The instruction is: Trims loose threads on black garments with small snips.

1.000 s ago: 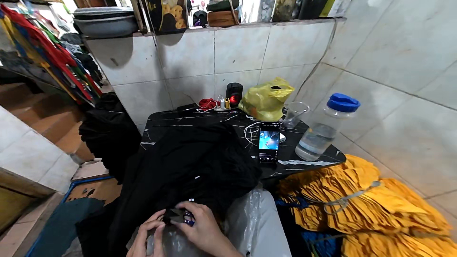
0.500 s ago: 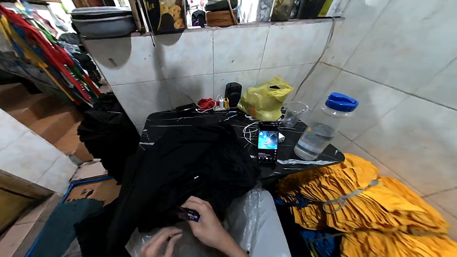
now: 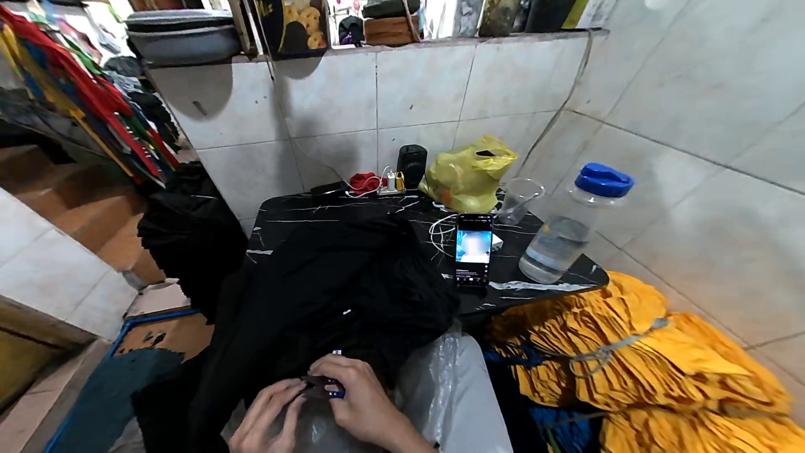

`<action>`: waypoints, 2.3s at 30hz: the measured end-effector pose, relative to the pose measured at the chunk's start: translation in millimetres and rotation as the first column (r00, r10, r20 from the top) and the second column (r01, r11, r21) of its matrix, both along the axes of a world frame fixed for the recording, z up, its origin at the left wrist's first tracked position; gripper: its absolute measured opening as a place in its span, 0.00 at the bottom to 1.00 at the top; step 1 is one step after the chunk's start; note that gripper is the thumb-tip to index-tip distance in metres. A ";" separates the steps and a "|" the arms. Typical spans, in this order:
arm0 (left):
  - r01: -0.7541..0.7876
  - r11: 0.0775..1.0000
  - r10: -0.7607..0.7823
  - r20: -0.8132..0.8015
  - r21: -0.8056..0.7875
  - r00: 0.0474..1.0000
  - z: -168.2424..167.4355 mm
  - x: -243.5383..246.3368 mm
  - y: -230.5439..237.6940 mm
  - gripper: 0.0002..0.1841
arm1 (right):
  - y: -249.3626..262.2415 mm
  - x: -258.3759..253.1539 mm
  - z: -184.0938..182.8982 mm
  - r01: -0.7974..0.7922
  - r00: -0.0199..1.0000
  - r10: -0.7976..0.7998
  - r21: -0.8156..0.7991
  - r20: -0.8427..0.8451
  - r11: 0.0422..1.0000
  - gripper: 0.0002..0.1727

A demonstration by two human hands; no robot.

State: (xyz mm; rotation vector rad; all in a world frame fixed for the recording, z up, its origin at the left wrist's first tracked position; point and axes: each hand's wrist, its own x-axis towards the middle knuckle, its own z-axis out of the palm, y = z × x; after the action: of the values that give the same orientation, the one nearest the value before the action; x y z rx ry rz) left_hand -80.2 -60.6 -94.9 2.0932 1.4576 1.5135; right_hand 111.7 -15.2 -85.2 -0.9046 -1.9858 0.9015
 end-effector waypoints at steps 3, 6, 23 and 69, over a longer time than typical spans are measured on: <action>-0.039 0.995 0.035 0.051 0.090 0.998 4.9 3.8 -6.1 0.03 | 0.8 1.4 -0.3 0.009 1.000 -0.009 -0.026 -0.020 1.000 0.19; -0.077 0.990 0.070 0.064 0.120 0.996 11.6 -0.3 -9.4 0.04 | 3.0 4.0 0.8 0.043 0.999 -0.044 -0.045 -0.023 0.998 0.18; -0.054 0.945 0.175 0.362 -0.321 0.916 45.6 6.9 12.1 0.07 | -3.8 46.9 61.2 0.438 0.628 -0.260 -0.057 0.734 0.897 0.19; 0.102 0.980 -0.108 -0.024 -0.173 0.994 16.4 80.7 117.1 0.07 | 36.1 83.3 7.9 0.633 0.755 -0.607 -0.031 0.249 0.774 0.29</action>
State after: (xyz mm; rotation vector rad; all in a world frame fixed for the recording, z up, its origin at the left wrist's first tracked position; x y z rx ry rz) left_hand 0.4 56.5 -78.5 2.0666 1.4095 1.2737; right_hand 195.0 20.9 -77.3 -1.6736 -1.6276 0.5350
